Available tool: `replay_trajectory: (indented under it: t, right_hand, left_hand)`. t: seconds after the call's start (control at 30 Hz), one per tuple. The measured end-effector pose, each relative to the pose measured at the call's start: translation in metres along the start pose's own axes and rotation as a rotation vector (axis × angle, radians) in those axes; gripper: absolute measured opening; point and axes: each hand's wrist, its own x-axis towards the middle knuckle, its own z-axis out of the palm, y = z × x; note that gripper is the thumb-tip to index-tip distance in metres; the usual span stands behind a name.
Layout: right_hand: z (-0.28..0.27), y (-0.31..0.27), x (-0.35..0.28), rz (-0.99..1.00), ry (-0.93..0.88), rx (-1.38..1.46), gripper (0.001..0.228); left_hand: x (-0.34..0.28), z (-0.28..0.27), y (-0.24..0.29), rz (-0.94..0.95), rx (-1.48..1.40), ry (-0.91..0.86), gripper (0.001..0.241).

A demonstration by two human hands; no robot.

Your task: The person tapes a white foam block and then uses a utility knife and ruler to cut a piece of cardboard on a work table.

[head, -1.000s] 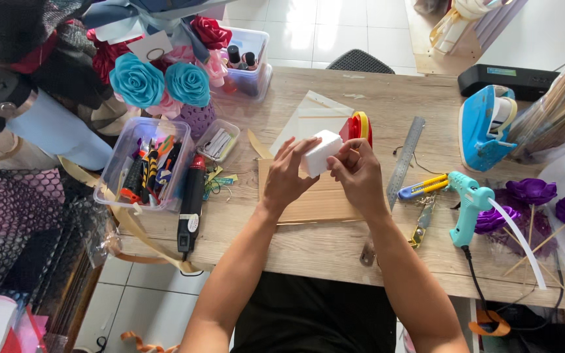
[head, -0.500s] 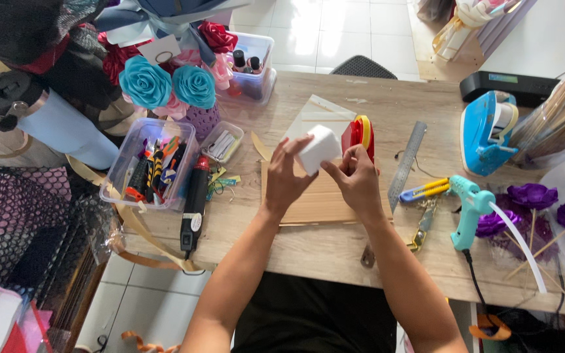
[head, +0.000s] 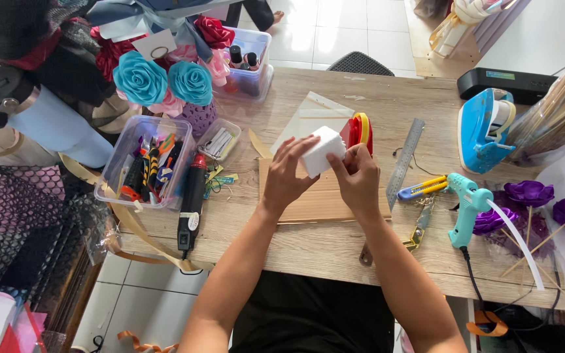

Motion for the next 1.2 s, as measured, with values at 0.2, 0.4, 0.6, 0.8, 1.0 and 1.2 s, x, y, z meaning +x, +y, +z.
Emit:
replay_trajectory:
  t: [0.2,0.4,0.6,0.8,1.0,1.2]
  right_hand:
    - [-0.02,-0.023,0.006,-0.139,0.052,0.119,0.03]
    - [-0.035,-0.046,0.014,-0.293,-0.208,0.101,0.082]
    - [-0.036,-0.034,0.014,-0.211,-0.326,0.263,0.097]
    - [-0.044,-0.032,0.025,-0.237,-0.336,0.145,0.096]
    - [-0.086,-0.015,0.051,0.05,-0.088,0.071,0.025]
    - [-0.117,-0.019,0.045,0.357,-0.222,-0.228,0.025]
  left_hand:
    - [0.005,-0.015,0.002,-0.461,-0.354,0.028,0.095]
    - [-0.008,-0.005,-0.007,-0.578,-0.759,-0.054,0.107]
    - [-0.005,-0.006,-0.003,-0.575,-0.676,-0.223,0.101]
    - [-0.011,0.0,-0.009,-0.585,-0.536,-0.28,0.085]
    - [-0.012,0.003,-0.014,-0.71,-0.534,-0.258,0.084]
    - [-0.01,0.002,-0.019,-0.714,-0.489,-0.225,0.079]
